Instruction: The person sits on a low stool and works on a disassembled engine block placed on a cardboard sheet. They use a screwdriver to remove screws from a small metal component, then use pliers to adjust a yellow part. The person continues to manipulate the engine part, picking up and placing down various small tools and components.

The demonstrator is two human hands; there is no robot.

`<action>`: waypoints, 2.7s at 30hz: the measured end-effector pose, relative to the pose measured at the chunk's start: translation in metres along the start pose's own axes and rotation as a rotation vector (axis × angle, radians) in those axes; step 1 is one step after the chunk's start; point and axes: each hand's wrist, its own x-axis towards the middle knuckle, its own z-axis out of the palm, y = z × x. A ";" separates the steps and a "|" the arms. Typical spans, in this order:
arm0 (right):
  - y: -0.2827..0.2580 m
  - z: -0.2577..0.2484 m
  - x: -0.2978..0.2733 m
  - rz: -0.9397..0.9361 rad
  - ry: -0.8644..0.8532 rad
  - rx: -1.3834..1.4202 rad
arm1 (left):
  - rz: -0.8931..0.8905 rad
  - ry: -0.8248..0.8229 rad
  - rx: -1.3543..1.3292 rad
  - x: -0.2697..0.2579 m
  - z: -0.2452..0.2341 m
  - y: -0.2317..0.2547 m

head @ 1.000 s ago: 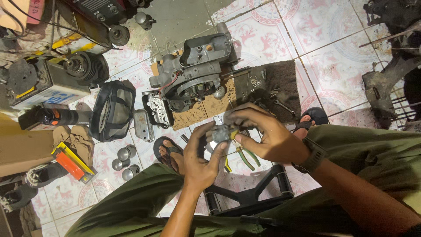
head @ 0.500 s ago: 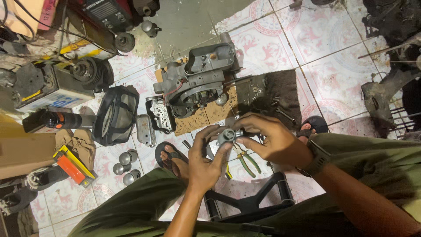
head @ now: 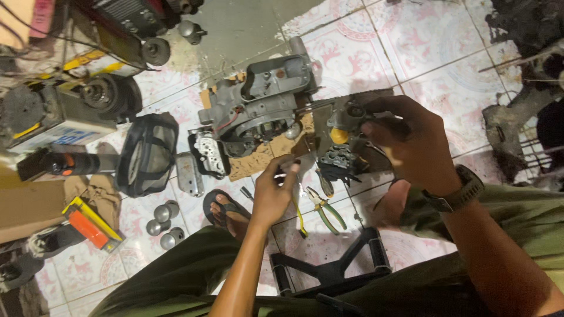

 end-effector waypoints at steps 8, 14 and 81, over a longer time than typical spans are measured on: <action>-0.006 -0.020 -0.014 -0.008 0.080 -0.156 | 0.178 -0.298 0.603 0.068 0.083 -0.097; -0.004 -0.042 -0.018 0.155 0.053 -0.230 | -0.051 -0.603 0.936 0.114 0.144 -0.171; -0.008 0.010 -0.061 -0.046 -0.412 -0.296 | -0.125 -0.290 -0.098 -0.074 0.003 0.058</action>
